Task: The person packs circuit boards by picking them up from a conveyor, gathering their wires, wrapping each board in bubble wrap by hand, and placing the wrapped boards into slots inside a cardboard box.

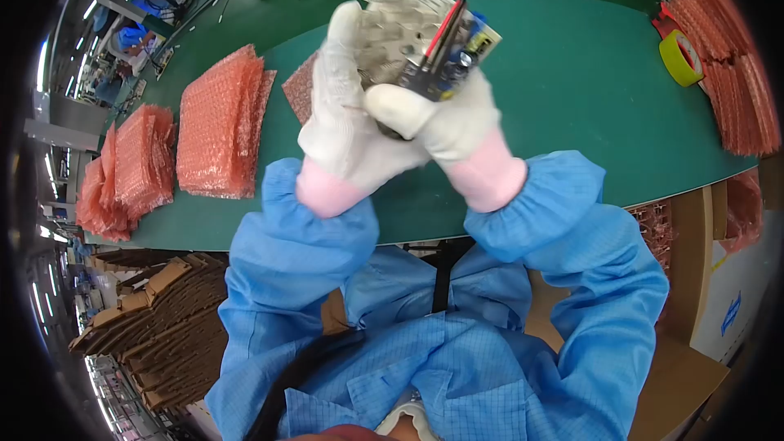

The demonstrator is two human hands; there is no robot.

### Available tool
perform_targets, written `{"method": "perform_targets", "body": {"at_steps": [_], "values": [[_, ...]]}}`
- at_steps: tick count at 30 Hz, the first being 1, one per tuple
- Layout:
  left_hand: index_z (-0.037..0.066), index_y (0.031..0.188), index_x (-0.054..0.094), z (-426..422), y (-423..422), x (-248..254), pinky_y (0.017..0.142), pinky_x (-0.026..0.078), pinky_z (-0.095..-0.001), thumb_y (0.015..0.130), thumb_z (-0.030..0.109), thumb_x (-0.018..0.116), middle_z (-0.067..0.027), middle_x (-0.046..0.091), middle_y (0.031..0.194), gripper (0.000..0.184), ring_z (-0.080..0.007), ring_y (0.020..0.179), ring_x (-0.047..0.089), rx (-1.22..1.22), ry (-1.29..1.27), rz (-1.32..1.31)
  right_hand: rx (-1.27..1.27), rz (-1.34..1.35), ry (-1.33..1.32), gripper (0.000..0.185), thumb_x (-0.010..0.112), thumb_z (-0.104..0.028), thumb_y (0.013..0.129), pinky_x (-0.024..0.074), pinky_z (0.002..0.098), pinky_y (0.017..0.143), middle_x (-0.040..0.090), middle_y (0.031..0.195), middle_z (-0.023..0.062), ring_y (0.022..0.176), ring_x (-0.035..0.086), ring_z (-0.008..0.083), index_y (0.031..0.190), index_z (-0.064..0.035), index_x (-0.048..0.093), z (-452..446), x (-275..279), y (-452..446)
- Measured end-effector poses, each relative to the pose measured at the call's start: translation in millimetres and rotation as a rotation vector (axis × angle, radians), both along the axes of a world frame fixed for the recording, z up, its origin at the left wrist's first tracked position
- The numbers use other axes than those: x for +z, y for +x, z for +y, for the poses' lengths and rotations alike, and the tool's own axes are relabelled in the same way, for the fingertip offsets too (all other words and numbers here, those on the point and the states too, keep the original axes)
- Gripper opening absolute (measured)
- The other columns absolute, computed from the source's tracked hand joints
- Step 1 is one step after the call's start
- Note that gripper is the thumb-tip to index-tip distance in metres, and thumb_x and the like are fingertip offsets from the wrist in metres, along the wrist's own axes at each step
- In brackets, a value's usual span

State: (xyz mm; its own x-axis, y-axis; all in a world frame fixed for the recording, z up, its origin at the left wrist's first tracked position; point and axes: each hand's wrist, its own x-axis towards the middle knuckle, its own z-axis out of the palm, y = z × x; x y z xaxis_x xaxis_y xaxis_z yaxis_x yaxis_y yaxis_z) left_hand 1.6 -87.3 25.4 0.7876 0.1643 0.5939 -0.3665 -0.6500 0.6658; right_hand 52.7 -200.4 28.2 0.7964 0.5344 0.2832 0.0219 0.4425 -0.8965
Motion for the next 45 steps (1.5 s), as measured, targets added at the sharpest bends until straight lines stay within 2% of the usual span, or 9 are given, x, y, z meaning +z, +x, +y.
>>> {"method": "perform_targets", "body": {"at_steps": [3, 7, 11, 14, 18, 25, 32, 37, 45], "values": [[0.006, 0.141, 0.014, 27, -16, 13, 0.093, 0.042, -0.0396, 0.055, 0.025, 0.086, -0.0204, 0.044, 0.128, 0.114, -0.0317, 0.116, 0.049, -0.036, 0.029, 0.086, -0.134, 0.110, -0.083, 0.048, 0.060, -0.013, 0.082, 0.0479, 0.0331, 0.086, 0.057, 0.116, 0.0099, 0.102, 0.058, 0.0190, 0.126, 0.0003, 0.045, -42, -16, 36], [0.001, 0.118, 0.051, 43, 2, -16, 0.083, 0.047, -0.0368, 0.076, 0.034, 0.067, -0.0183, 0.060, 0.104, 0.056, -0.0302, 0.096, 0.060, 0.049, 0.220, 0.583, -0.324, 0.036, 0.025, 0.026, 0.064, -0.012, 0.083, 0.0448, 0.0213, 0.054, 0.064, 0.084, 0.0020, 0.064, 0.057, 0.0071, 0.106, -0.0009, 0.060, -56, -2, 47], [0.000, 0.105, 0.059, 39, 18, -28, 0.073, 0.048, -0.0357, 0.082, 0.033, 0.058, -0.0154, 0.064, 0.093, 0.040, -0.0280, 0.080, 0.062, -0.004, 0.448, 0.674, -0.305, -0.151, -0.071, 0.036, 0.066, -0.008, 0.079, 0.0449, 0.0246, 0.064, 0.060, 0.092, 0.0026, 0.076, 0.054, 0.0099, 0.112, -0.0003, 0.055, -60, 0, 34], [-0.004, 0.100, 0.061, 39, -2, -14, 0.057, 0.047, -0.0260, 0.087, 0.020, 0.054, -0.0080, 0.063, 0.072, 0.029, -0.0121, 0.061, 0.058, -0.279, -0.276, 0.925, -0.198, -0.200, -0.249, 0.053, 0.060, -0.004, 0.079, 0.0466, 0.0322, 0.087, 0.055, 0.119, 0.0102, 0.106, 0.055, 0.0189, 0.129, 0.0001, 0.043, -78, -7, 33], [-0.004, 0.103, 0.060, 54, -10, -35, 0.055, 0.045, -0.0194, 0.089, 0.020, 0.054, -0.0039, 0.063, 0.074, 0.028, -0.0065, 0.063, 0.056, -0.406, -0.509, 0.973, -0.153, -0.095, -0.139, 0.026, 0.067, -0.006, 0.073, 0.0454, 0.0250, 0.061, 0.059, 0.077, -0.0016, 0.068, 0.053, 0.0081, 0.096, -0.0002, 0.058, -66, -19, 17], [0.000, 0.095, 0.063, 57, -17, -23, 0.052, 0.039, -0.0181, 0.082, 0.022, 0.065, -0.0005, 0.060, 0.072, 0.025, -0.0053, 0.061, 0.052, -0.243, -0.484, 0.900, -0.126, -0.162, -0.631, 0.016, 0.066, -0.008, 0.069, 0.0435, 0.0250, 0.057, 0.056, 0.065, 0.0008, 0.062, 0.052, 0.0077, 0.078, -0.0032, 0.055, -80, -24, 29], [0.001, 0.085, 0.061, 40, -17, -18, 0.059, 0.044, -0.0230, 0.081, 0.014, 0.062, -0.0017, 0.059, 0.072, 0.014, -0.0085, 0.063, 0.054, -0.242, -0.560, 0.872, 0.023, -0.164, -0.420, 0.019, 0.067, -0.011, 0.074, 0.0464, 0.0309, 0.056, 0.058, 0.075, 0.0019, 0.072, 0.057, 0.0117, 0.088, -0.0037, 0.056, -75, -9, 11], [0.004, 0.098, 0.056, 102, -24, -7, 0.086, 0.044, -0.0312, 0.089, 0.015, 0.053, -0.0085, 0.060, 0.101, 0.015, -0.0203, 0.093, 0.056, -0.214, -1.261, 0.062, -0.074, -0.083, -0.670, 0.021, 0.064, -0.007, 0.074, 0.0438, 0.0246, 0.062, 0.058, 0.078, 0.0003, 0.070, 0.051, 0.0067, 0.093, -0.0002, 0.058, -74, -28, 23], [0.008, 0.092, 0.056, 45, -27, 30, 0.070, 0.037, -0.0209, 0.088, 0.012, 0.054, 0.0008, 0.057, 0.087, 0.006, -0.0053, 0.078, 0.047, -0.198, -0.833, 0.142, 0.162, 0.241, -0.385, 0.033, 0.059, -0.015, 0.079, 0.0482, 0.0279, 0.066, 0.061, 0.086, 0.0083, 0.076, 0.059, 0.0149, 0.106, 0.0035, 0.053, -95, 17, 17]]}}
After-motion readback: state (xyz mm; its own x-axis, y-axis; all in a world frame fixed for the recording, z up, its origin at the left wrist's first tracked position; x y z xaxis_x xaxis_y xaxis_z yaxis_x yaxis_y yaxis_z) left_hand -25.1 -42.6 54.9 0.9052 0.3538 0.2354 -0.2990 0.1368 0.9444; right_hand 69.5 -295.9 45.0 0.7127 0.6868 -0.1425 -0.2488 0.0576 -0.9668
